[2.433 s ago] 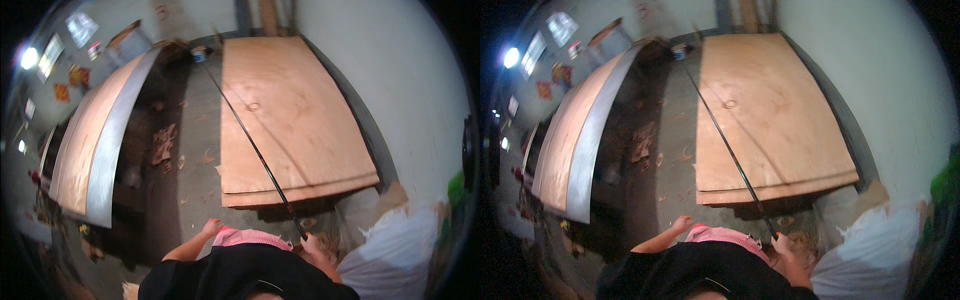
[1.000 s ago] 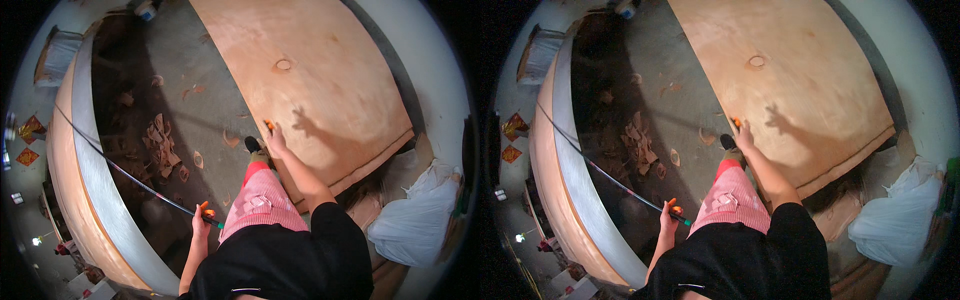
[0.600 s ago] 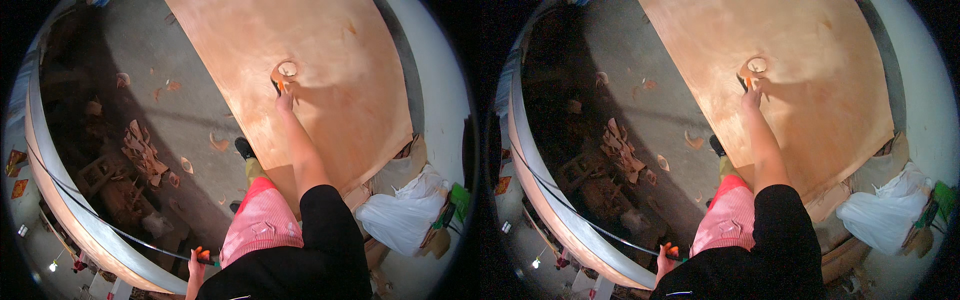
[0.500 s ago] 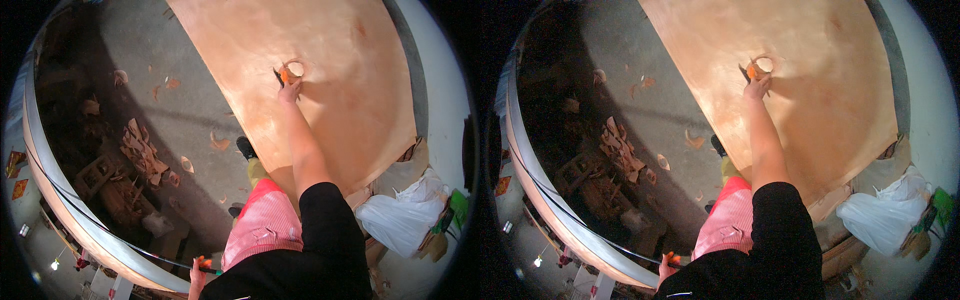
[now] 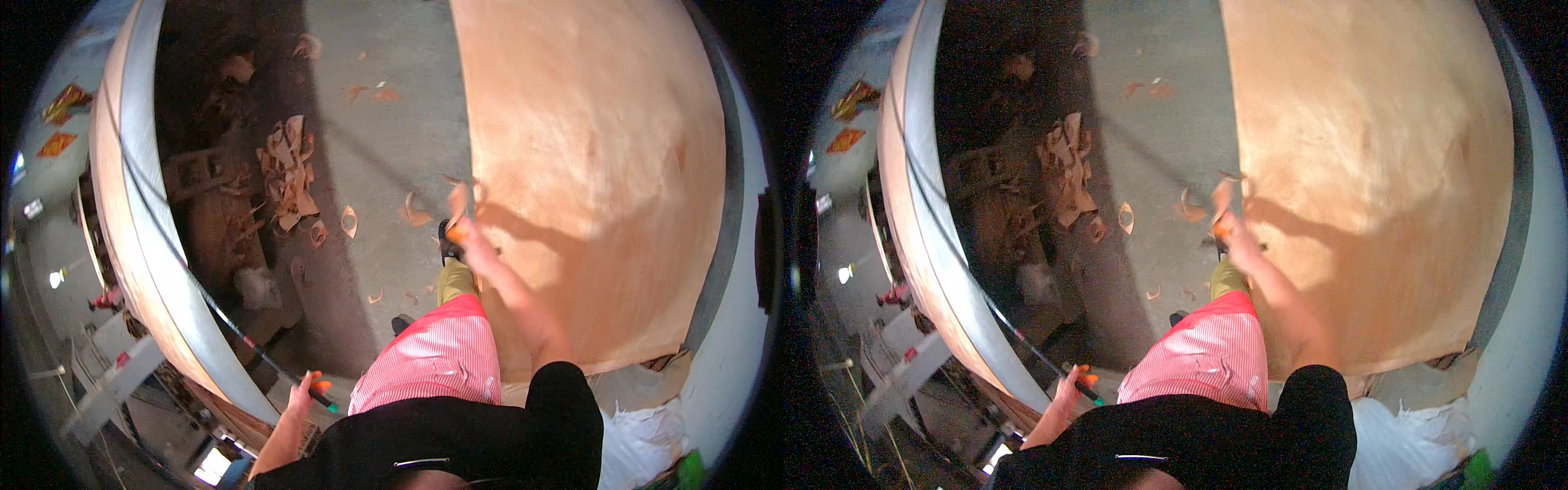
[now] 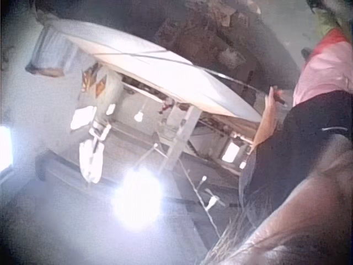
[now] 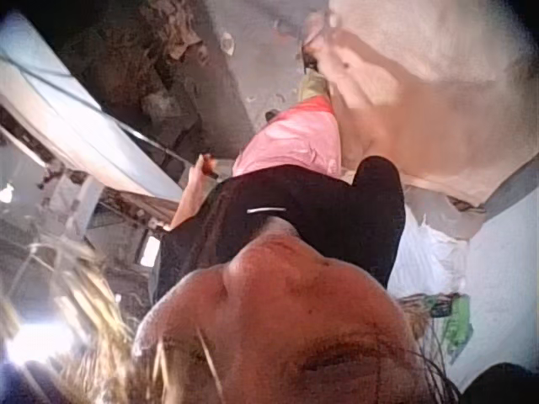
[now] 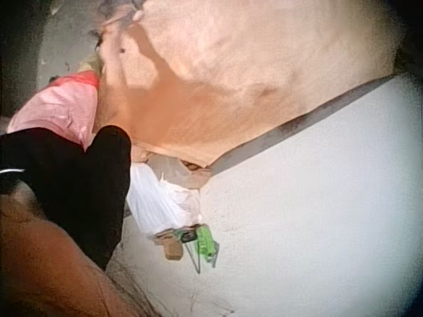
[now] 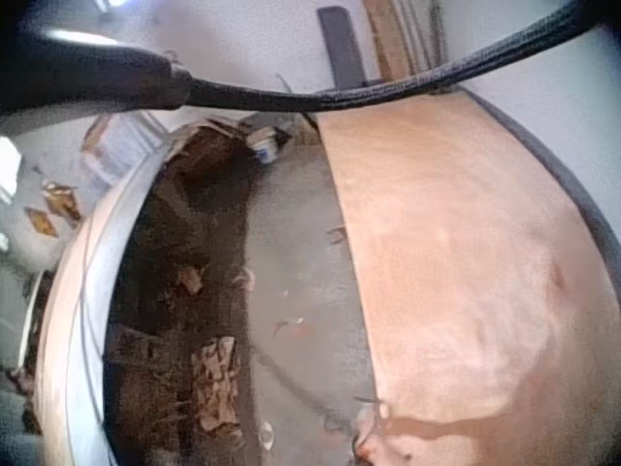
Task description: The person uses a utility knife to cut thin wood veneer sheets on a large curved workbench. They repeatedly place a veneer sheet on the surface, cut it into smaller pieces, and then stack the cut pieces aside. The person also lifts and repositions larger veneer sheets on the workbench during the process.
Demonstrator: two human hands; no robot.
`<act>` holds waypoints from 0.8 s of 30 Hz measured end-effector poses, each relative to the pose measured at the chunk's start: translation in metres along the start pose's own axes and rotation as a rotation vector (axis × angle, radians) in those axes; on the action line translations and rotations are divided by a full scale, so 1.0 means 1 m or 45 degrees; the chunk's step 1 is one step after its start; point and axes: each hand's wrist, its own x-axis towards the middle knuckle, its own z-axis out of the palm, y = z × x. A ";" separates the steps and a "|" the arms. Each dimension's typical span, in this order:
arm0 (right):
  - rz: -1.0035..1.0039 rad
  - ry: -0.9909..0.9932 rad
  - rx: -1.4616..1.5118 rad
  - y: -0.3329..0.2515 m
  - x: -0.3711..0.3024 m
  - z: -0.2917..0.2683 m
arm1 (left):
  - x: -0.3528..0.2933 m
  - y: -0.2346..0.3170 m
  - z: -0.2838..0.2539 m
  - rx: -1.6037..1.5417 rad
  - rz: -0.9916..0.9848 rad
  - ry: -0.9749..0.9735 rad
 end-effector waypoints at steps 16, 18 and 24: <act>0.228 -0.324 -0.728 0.021 -0.122 0.052 | 0.039 -0.151 -0.049 -0.498 0.391 -0.130; 0.263 -0.339 -0.559 0.003 -0.143 0.076 | 0.033 -0.178 -0.057 -0.634 0.491 -0.042; -0.083 -0.674 -0.978 -0.055 -0.178 0.199 | 0.027 -0.261 -0.100 -0.875 0.631 -0.085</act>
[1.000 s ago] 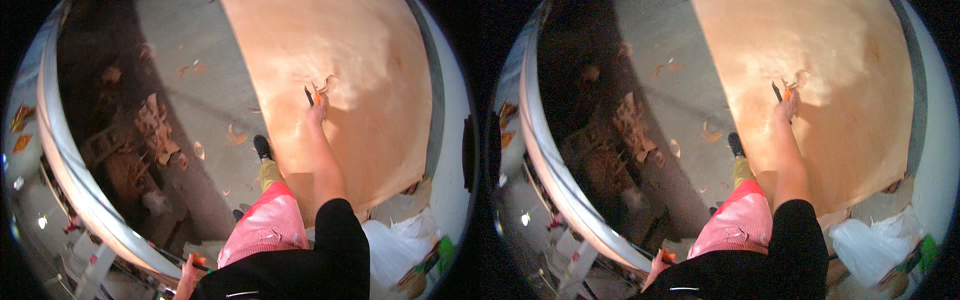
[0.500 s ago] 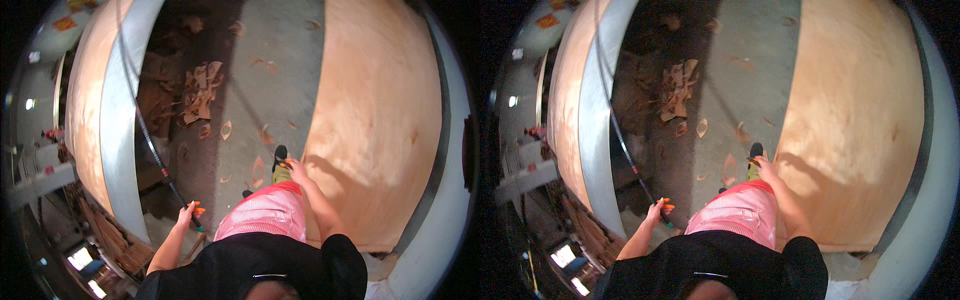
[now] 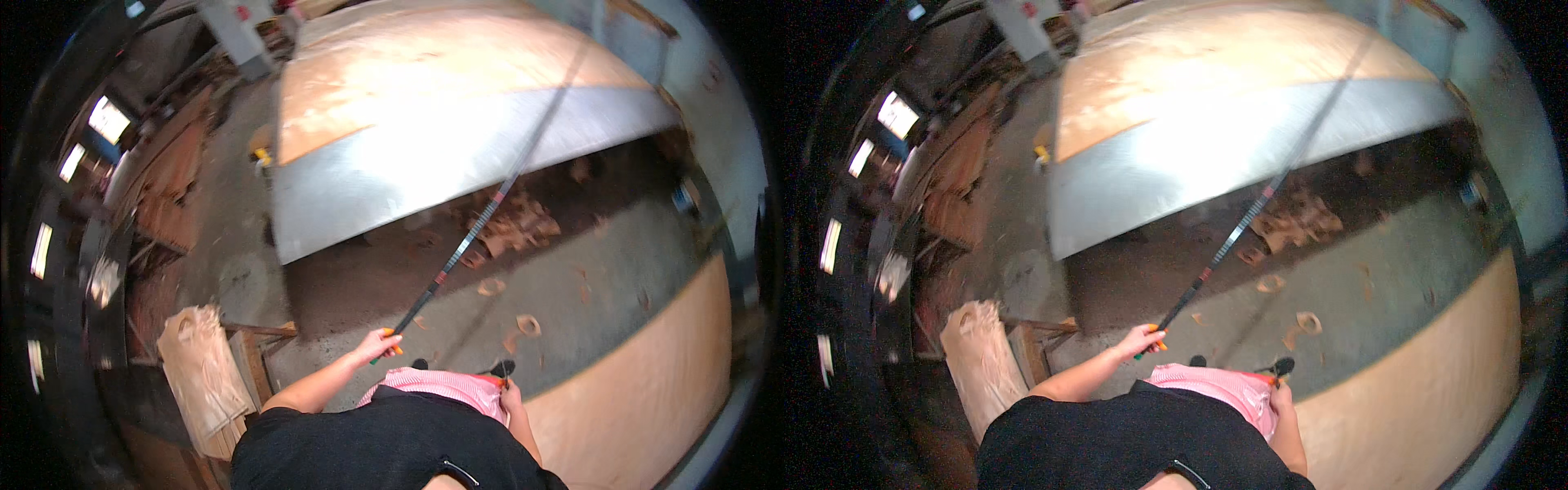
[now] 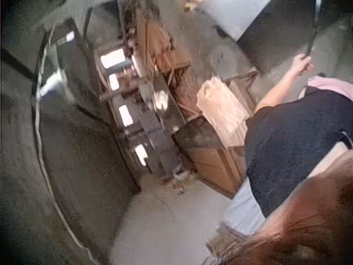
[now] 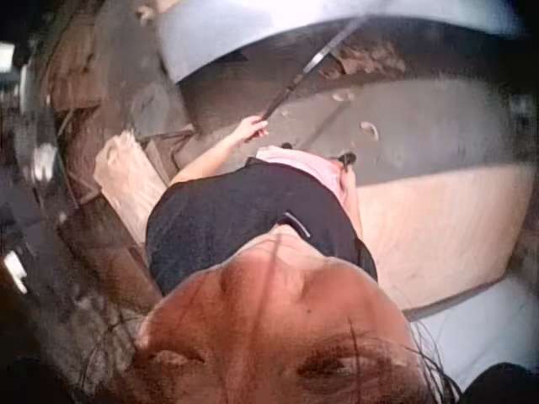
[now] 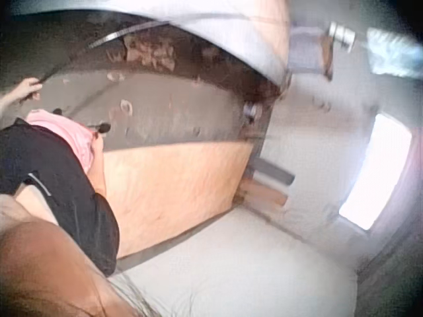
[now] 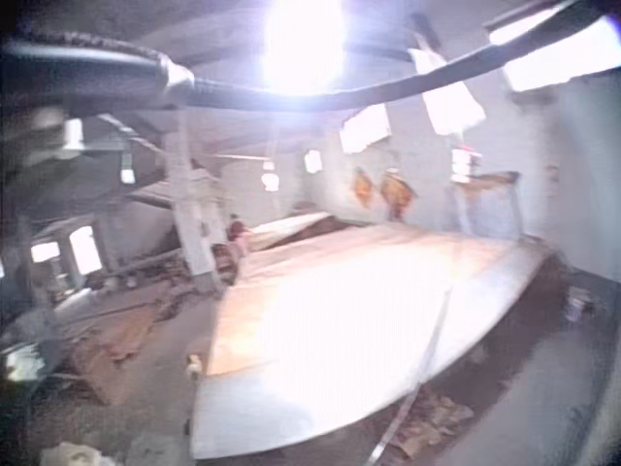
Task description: The person uses a utility knife to cut thin wood veneer sheets on a large curved workbench. They repeatedly place a veneer sheet on the surface, cut it into smaller pieces, and then stack the cut pieces aside. The person also lifts and repositions larger veneer sheets on the workbench during the process.
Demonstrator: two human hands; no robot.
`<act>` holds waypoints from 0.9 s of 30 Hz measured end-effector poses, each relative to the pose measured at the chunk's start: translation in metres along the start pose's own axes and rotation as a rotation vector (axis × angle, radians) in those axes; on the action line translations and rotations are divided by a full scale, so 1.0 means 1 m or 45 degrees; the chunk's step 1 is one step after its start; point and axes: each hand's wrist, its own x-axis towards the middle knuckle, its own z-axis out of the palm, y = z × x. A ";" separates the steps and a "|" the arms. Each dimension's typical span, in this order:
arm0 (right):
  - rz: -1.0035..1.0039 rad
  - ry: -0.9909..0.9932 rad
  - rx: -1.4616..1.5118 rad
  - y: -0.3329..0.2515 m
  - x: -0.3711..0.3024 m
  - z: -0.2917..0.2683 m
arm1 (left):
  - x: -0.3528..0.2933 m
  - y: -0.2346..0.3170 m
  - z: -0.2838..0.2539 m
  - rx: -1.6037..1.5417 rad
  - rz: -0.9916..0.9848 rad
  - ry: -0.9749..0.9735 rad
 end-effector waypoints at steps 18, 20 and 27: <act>-0.770 -0.732 0.134 -0.353 0.075 0.027 | -0.004 0.104 -0.104 0.610 0.339 0.550; -0.726 -0.764 0.025 -0.398 0.074 0.025 | 0.005 0.128 -0.118 0.679 0.440 0.597; -0.681 -0.970 0.347 -0.472 0.104 0.060 | 0.075 0.168 -0.157 0.868 0.741 0.583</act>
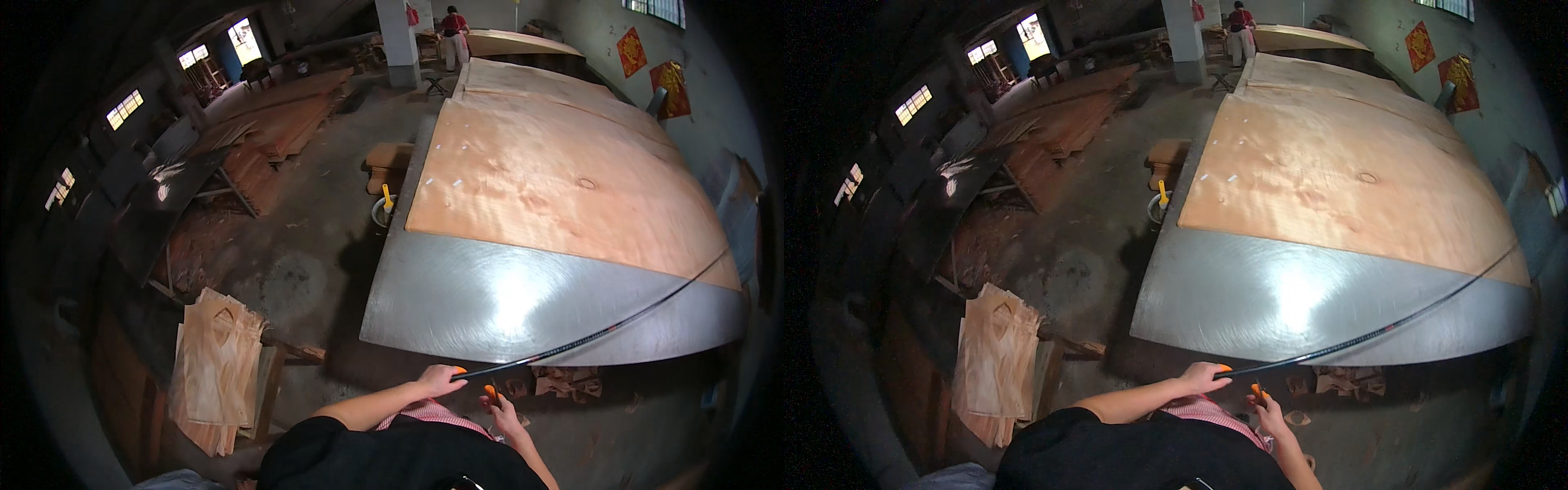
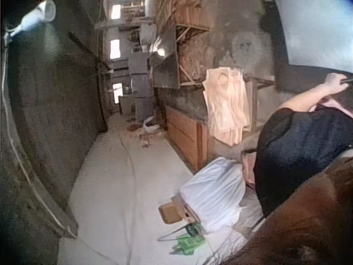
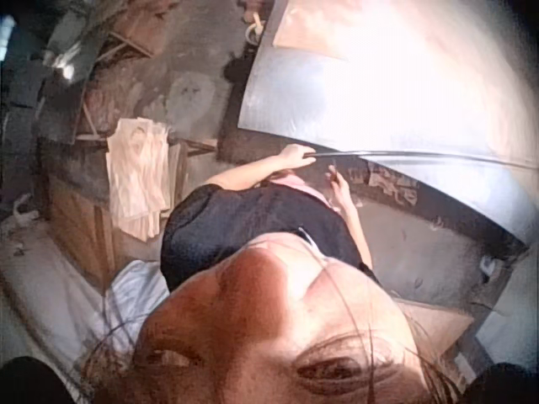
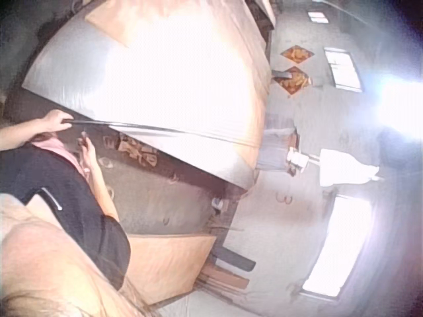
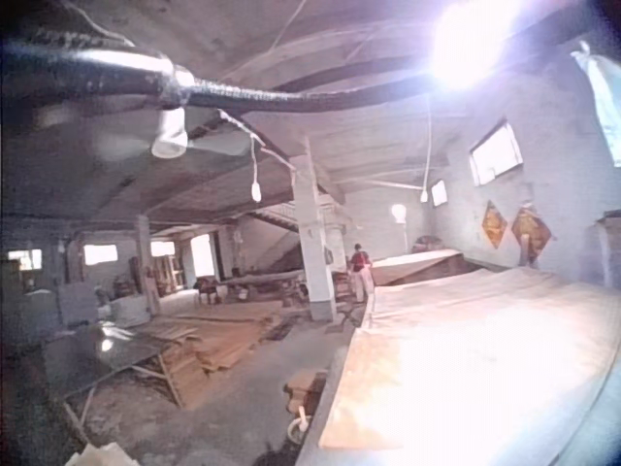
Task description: The person uses a utility knife to cut thin wood veneer sheets on a large curved workbench. They repeatedly place a veneer sheet on the surface, cut it into smaller pieces, and then stack the cut pieces aside. The person also lifts and repositions larger veneer sheets on the workbench during the process.
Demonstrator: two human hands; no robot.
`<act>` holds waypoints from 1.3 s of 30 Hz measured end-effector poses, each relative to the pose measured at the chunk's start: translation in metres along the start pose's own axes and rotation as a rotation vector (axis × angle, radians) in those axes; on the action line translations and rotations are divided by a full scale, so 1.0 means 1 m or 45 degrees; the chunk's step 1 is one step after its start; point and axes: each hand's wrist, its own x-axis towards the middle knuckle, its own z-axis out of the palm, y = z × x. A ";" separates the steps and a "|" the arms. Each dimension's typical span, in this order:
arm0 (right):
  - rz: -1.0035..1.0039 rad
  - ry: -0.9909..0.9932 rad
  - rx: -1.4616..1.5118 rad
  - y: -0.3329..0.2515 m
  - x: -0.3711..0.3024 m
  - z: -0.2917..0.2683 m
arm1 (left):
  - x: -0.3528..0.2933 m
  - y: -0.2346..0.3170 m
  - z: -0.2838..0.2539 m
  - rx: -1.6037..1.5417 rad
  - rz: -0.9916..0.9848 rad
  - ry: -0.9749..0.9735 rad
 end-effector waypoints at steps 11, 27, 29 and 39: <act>-0.008 0.556 1.178 -0.069 0.114 0.024 | 0.104 -0.015 -0.030 -0.478 0.443 -0.336; -0.182 0.933 1.356 -0.117 0.124 0.039 | 0.256 -0.262 -0.169 0.723 -0.167 0.402; -0.194 0.982 1.363 -0.117 0.123 0.034 | 0.265 -0.271 -0.169 0.748 -0.246 0.302; -0.278 0.911 1.373 -0.125 0.128 0.038 | 0.367 -0.359 -0.210 -0.291 -0.626 1.111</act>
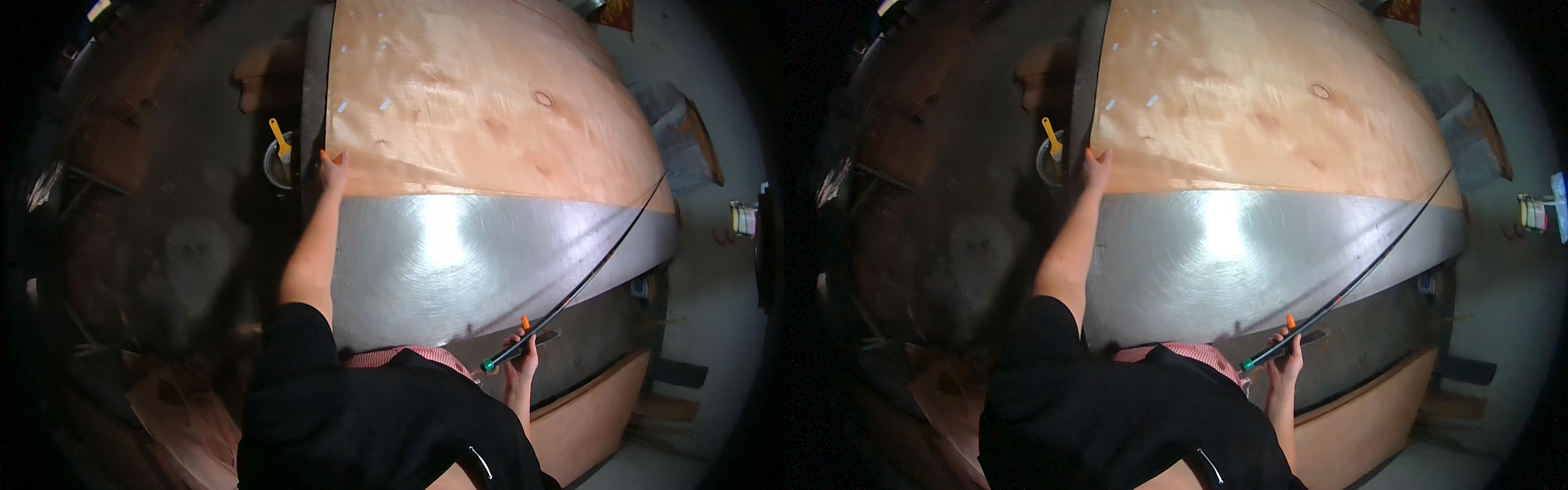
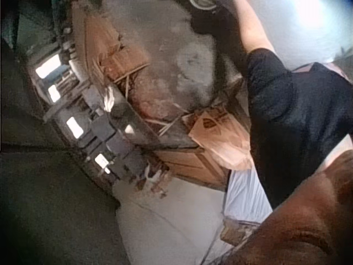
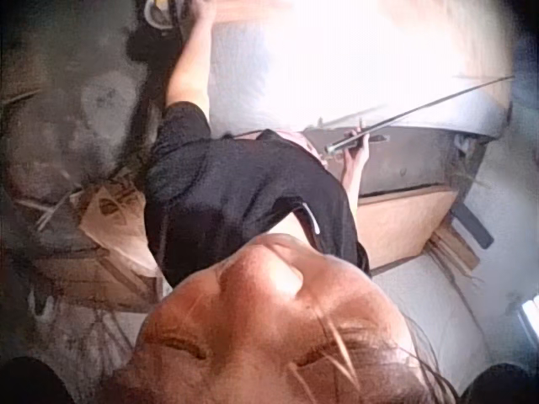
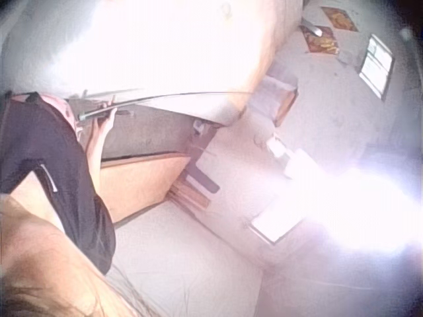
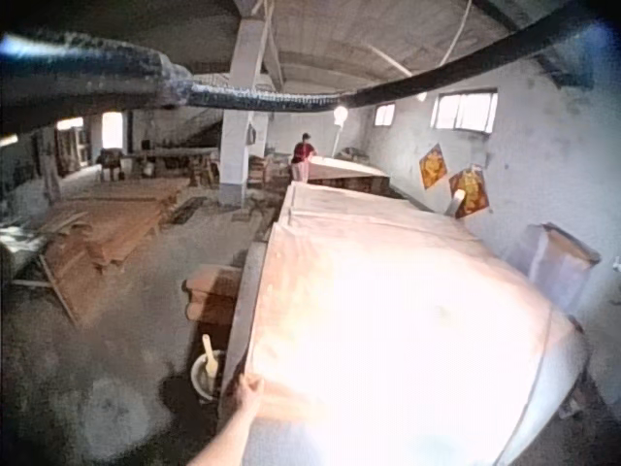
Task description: The person uses a utility knife to cut thin wood veneer sheets on a large curved workbench. They repeatedly place a veneer sheet on the surface, cut it into smaller pieces, and then stack the cut pieces aside. The person also lifts and repositions larger veneer sheets on the workbench during the process.
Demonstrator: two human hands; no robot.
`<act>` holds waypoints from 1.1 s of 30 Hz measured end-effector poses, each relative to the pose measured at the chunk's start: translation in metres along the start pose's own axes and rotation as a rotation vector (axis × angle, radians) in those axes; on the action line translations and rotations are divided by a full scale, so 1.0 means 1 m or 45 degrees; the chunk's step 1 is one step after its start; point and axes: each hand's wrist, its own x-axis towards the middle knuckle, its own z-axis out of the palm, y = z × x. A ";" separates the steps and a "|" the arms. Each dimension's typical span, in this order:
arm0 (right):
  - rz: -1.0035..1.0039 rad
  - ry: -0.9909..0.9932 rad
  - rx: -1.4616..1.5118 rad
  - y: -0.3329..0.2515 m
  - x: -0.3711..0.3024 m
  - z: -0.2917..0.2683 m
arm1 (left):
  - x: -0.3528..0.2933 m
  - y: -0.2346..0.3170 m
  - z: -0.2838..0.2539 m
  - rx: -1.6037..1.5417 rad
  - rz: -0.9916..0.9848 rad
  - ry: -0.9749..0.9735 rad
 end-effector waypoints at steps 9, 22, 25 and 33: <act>-0.025 0.023 0.032 0.000 -0.008 -0.002 | 0.029 0.085 -0.041 -0.820 -0.418 -1.061; -0.077 0.137 0.076 -0.001 -0.004 -0.004 | -0.142 -0.011 -0.111 -0.753 -0.834 -1.517; -0.095 0.118 0.084 -0.001 -0.002 -0.013 | -0.212 -0.023 -0.129 -0.387 -1.021 -1.785; -0.143 0.063 -0.058 0.000 0.002 -0.026 | -0.257 -0.016 -0.148 0.616 -0.431 -2.325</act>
